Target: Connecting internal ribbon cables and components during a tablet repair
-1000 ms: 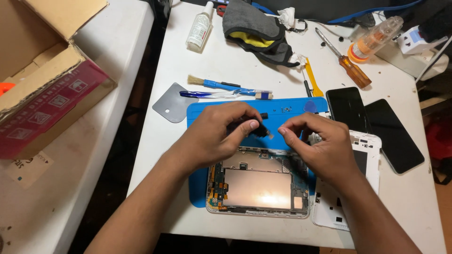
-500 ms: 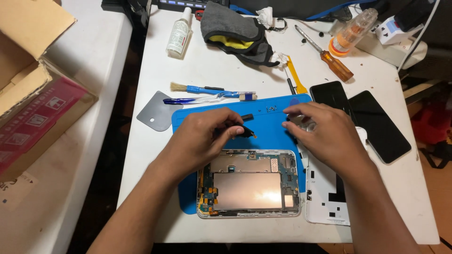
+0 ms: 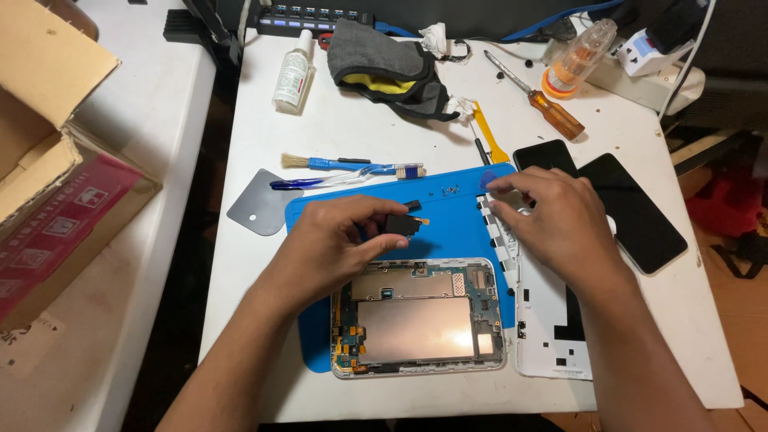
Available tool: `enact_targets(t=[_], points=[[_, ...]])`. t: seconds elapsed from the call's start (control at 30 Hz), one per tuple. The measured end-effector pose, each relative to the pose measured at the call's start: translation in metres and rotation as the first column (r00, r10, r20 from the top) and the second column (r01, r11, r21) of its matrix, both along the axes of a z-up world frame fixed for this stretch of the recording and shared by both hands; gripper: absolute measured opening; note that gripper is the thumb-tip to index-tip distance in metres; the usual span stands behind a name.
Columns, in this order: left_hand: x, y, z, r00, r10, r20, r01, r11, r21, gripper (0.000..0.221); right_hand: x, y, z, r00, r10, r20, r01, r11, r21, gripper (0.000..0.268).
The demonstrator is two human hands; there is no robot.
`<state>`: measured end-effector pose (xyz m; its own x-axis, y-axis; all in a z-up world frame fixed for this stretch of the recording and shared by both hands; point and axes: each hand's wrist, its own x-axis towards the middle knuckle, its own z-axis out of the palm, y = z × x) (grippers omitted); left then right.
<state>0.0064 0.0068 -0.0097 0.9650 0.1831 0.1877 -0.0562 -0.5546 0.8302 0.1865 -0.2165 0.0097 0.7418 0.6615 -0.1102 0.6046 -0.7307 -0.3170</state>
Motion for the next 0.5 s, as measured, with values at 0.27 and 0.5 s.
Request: enact_targets(t=[0.27, 0.5], points=[[0.001, -0.002, 0.014, 1.000, -0.006, 0.029, 0.008, 0.997, -0.082, 0.034, -0.007, 0.005, -0.004, 0.991, 0.099, 0.094, -0.109, 0.988, 0.111, 0.023], [0.000, -0.001, 0.005, 0.999, 0.028, 0.025, -0.025, 0.995, -0.099, 0.033, -0.008, 0.006, -0.009, 0.991, 0.073, 0.108, -0.089, 0.985, 0.149, 0.017]])
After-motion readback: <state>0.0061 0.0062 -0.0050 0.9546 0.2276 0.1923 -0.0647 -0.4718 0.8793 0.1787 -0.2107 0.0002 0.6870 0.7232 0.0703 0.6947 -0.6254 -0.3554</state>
